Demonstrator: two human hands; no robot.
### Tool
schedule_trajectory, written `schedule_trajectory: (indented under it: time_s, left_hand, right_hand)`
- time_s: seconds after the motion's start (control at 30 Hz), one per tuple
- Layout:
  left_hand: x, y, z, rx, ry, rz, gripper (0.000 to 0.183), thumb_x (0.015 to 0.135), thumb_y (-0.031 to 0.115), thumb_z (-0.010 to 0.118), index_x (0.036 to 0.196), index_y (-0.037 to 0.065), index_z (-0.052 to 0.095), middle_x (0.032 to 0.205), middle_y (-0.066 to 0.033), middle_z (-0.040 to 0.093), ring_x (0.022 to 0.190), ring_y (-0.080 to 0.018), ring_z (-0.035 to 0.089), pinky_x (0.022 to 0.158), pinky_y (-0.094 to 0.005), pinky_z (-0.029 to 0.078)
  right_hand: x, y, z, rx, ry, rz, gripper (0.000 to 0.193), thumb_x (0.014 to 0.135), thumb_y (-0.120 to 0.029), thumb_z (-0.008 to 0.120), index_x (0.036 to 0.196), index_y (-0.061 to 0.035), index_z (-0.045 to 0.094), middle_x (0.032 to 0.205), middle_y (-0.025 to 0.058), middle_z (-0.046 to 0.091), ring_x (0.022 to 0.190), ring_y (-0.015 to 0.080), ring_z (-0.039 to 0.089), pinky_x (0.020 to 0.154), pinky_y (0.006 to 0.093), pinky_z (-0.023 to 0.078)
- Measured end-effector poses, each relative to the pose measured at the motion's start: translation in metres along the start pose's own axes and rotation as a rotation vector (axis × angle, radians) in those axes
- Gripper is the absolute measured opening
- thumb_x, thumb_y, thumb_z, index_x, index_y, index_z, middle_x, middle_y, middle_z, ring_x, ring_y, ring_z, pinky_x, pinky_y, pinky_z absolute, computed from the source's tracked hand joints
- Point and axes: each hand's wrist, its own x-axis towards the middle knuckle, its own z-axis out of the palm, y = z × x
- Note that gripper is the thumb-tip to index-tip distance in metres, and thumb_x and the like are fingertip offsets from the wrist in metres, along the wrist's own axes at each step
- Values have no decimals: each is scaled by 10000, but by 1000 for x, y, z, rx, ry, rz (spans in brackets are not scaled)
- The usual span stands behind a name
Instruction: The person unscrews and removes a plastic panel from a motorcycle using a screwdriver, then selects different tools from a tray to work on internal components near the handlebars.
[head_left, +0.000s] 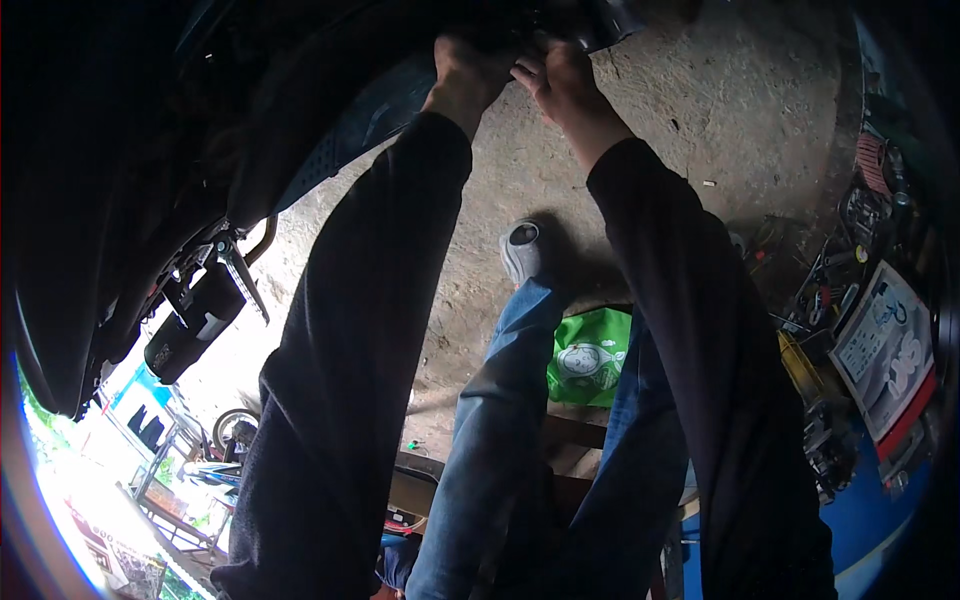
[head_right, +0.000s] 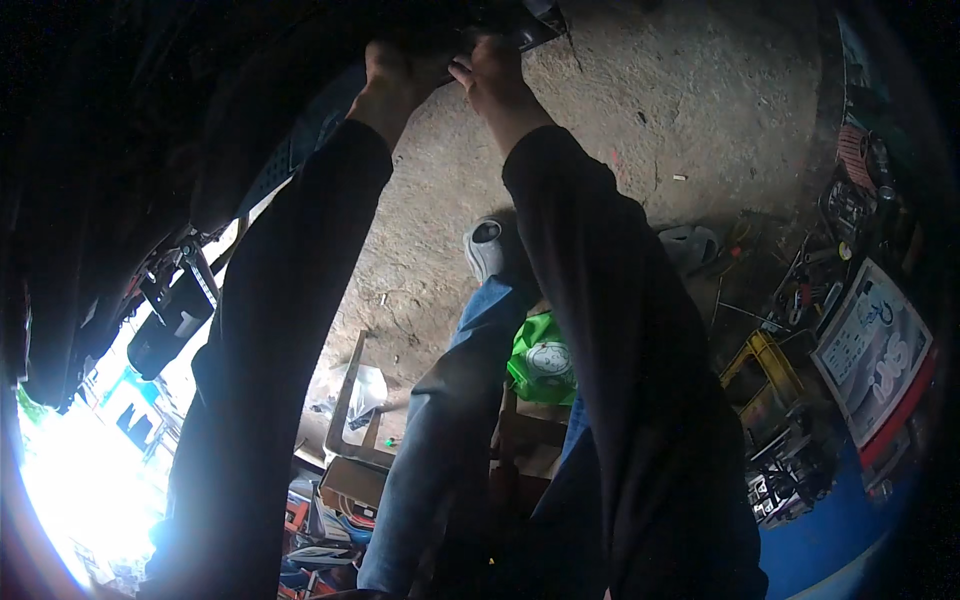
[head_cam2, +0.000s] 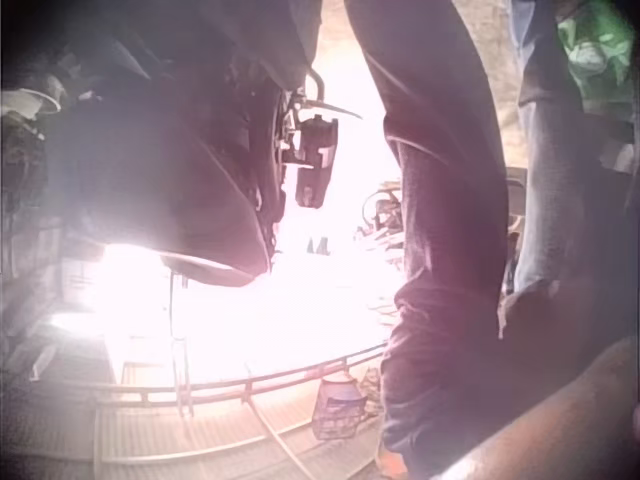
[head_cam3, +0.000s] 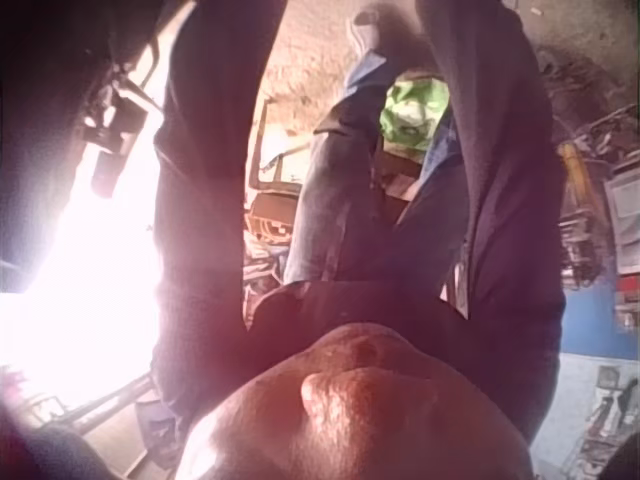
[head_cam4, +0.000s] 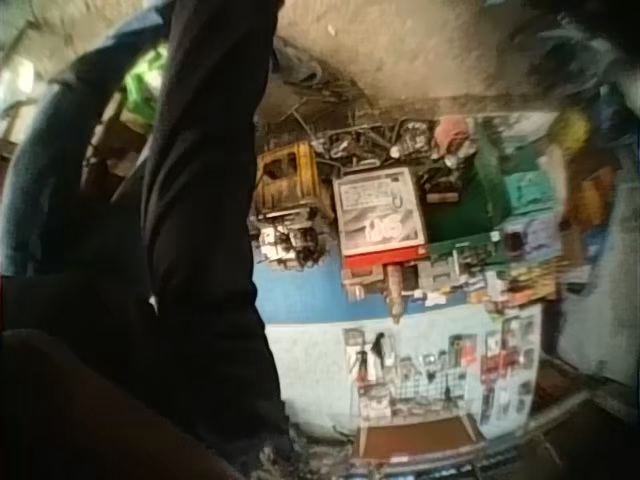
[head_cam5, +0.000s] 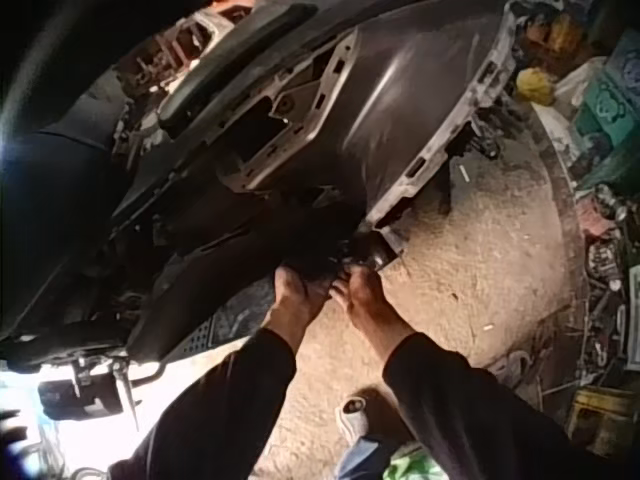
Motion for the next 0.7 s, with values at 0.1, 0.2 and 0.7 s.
schedule_trajectory:
  time_s: [0.1, 0.2, 0.7]
  left_hand:
    - [3, 1, 5, -7, 90, -55, 493, 934, 298, 269, 1233, -27, 490, 1205, -223, 543, 1076, -396, 543, 925, -526, 474]
    - [-6, -1, 10, 271, 43, -36, 503, 953, 253, 232, 1353, -33, 337, 1333, -261, 413, 1173, -393, 476, 955, -495, 451]
    - [-76, -77, 5, 772, 332, -387, 387, 980, 194, 328, 1270, -48, 412, 1264, -214, 501, 1137, -297, 533, 1012, -443, 433]
  right_hand:
    - [-4, 0, 4, 49, -45, -7, 439, 964, -127, 351, 1342, 91, 302, 1401, 226, 318, 1318, 384, 308, 1098, 519, 292]
    - [-7, -1, 0, 93, -60, -8, 411, 967, -109, 331, 1319, 102, 320, 1391, 229, 330, 1310, 382, 319, 1097, 522, 292]
    - [-58, -3, -112, -10, 77, 60, 338, 946, -116, 403, 1242, 21, 489, 1111, 165, 598, 961, 274, 602, 884, 413, 491]
